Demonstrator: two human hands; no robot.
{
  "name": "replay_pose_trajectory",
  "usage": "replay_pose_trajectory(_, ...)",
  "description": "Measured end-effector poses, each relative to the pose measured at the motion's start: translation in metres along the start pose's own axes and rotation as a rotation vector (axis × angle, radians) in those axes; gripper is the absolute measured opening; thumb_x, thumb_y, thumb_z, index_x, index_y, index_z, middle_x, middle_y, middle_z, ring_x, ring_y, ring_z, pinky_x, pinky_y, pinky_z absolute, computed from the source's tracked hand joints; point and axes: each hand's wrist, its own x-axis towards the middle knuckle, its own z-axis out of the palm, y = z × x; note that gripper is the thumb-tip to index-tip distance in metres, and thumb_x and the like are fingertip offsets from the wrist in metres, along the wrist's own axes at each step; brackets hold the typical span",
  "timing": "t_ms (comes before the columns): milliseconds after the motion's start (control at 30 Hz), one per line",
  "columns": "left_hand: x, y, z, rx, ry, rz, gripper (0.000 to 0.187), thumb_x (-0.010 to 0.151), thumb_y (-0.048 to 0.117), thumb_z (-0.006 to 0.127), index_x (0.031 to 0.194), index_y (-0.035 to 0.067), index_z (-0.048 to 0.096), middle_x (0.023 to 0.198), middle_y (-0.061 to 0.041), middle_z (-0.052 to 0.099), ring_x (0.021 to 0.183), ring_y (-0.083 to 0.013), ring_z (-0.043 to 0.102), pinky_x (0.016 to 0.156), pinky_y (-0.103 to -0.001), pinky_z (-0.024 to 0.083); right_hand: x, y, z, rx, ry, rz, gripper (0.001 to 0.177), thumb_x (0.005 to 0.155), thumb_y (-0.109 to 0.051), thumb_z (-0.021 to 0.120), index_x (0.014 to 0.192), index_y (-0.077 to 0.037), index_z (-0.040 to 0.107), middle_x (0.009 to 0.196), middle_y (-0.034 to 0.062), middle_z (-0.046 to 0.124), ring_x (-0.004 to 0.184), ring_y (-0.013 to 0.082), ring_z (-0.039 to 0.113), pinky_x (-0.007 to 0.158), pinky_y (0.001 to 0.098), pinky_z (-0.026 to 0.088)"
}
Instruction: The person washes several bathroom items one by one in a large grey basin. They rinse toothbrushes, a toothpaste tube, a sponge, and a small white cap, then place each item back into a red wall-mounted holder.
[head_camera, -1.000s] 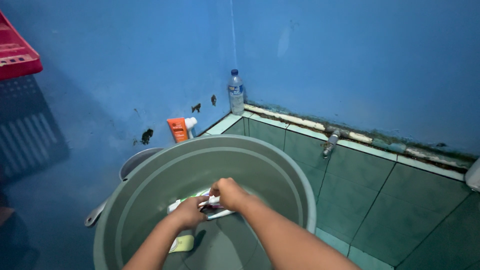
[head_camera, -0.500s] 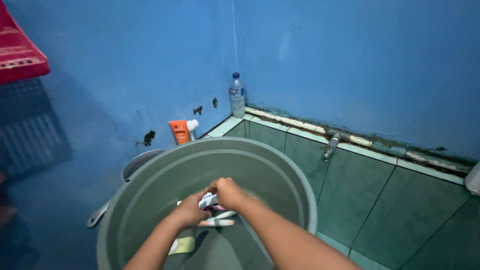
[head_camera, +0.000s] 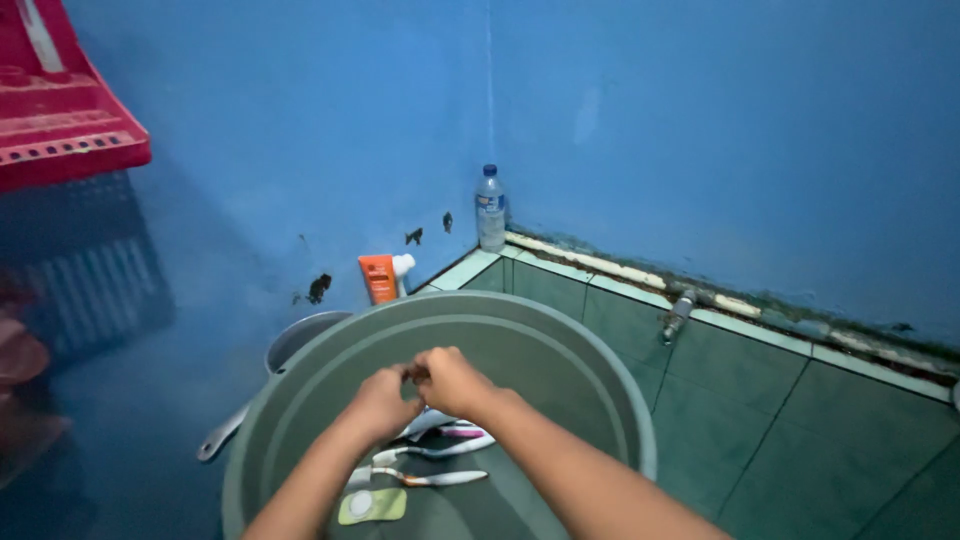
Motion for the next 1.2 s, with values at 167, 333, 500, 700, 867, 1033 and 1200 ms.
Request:
replay_pose_trajectory(167,0.011,-0.004,-0.032,0.022,0.166,0.086,0.051,0.071,0.02,0.082,0.118,0.006,0.068,0.12,-0.019,0.071,0.115,-0.0366,0.067,0.098,-0.043,0.053,0.023,-0.036,-0.01,0.036,0.048,-0.104,0.023,0.079,-0.002,0.065,0.1,0.0,0.075,0.094,0.0214,0.075,0.088,0.0342,0.076,0.081,0.0397,0.059)
replay_pose_trajectory(333,0.011,-0.001,-0.074,-0.057,0.251,0.097,0.052,0.071,0.018,0.079,0.121,0.006,0.067,0.118,-0.019,0.072,0.114,-0.0357,0.068,0.097,-0.043,0.054,0.047,-0.067,-0.014,0.101,0.119,-0.181,0.023,0.08,-0.002,0.066,0.101,0.001,0.075,0.094,0.0189,0.076,0.088,0.0295,0.078,0.08,0.0371,0.061)
replay_pose_trajectory(500,0.002,0.008,-0.119,-0.051,0.344,0.094,0.052,0.073,0.018,0.079,0.122,0.006,0.066,0.119,-0.019,0.071,0.115,-0.036,0.067,0.097,-0.043,0.053,0.07,-0.097,-0.012,0.114,0.198,-0.246,0.021,0.081,-0.005,0.072,0.101,0.002,0.074,0.093,0.0181,0.077,0.086,0.0281,0.077,0.078,0.0366,0.061)
replay_pose_trajectory(700,-0.003,0.007,-0.163,-0.217,0.423,0.074,0.063,0.076,0.011,0.072,0.136,0.002,0.056,0.127,-0.018,0.066,0.109,-0.0288,0.073,0.092,-0.038,0.058,0.102,-0.135,-0.004,0.203,0.227,-0.302,0.019,0.083,-0.005,0.072,0.1,0.003,0.073,0.092,0.0163,0.078,0.086,0.0237,0.078,0.077,0.034,0.061)
replay_pose_trajectory(867,-0.006,0.001,-0.203,-0.235,0.485,0.056,0.063,0.077,0.01,0.069,0.139,0.002,0.055,0.128,-0.018,0.066,0.109,-0.0275,0.073,0.089,-0.036,0.06,0.125,-0.172,0.001,0.336,0.245,-0.326,0.018,0.086,-0.007,0.073,0.101,0.001,0.074,0.093,0.0133,0.079,0.085,0.0189,0.078,0.076,0.0316,0.061)
replay_pose_trajectory(1033,-0.015,0.012,-0.248,-0.186,0.582,0.057,0.06,0.079,0.01,0.067,0.138,0.002,0.057,0.124,-0.018,0.066,0.1,-0.0292,0.074,0.086,-0.037,0.059,0.145,-0.218,-0.005,0.379,0.29,-0.31,0.018,0.086,-0.011,0.075,0.1,0.0,0.076,0.09,0.0113,0.081,0.081,0.016,0.079,0.073,0.0299,0.061)
replay_pose_trajectory(1200,-0.023,0.025,-0.286,-0.149,0.666,0.028,0.058,0.081,0.011,0.065,0.137,0.003,0.058,0.123,-0.018,0.068,0.095,-0.0296,0.074,0.084,-0.037,0.059,0.164,-0.258,-0.013,0.432,0.307,-0.333,0.018,0.087,-0.013,0.075,0.098,0.001,0.076,0.087,0.0111,0.081,0.078,0.0148,0.078,0.071,0.0297,0.061)
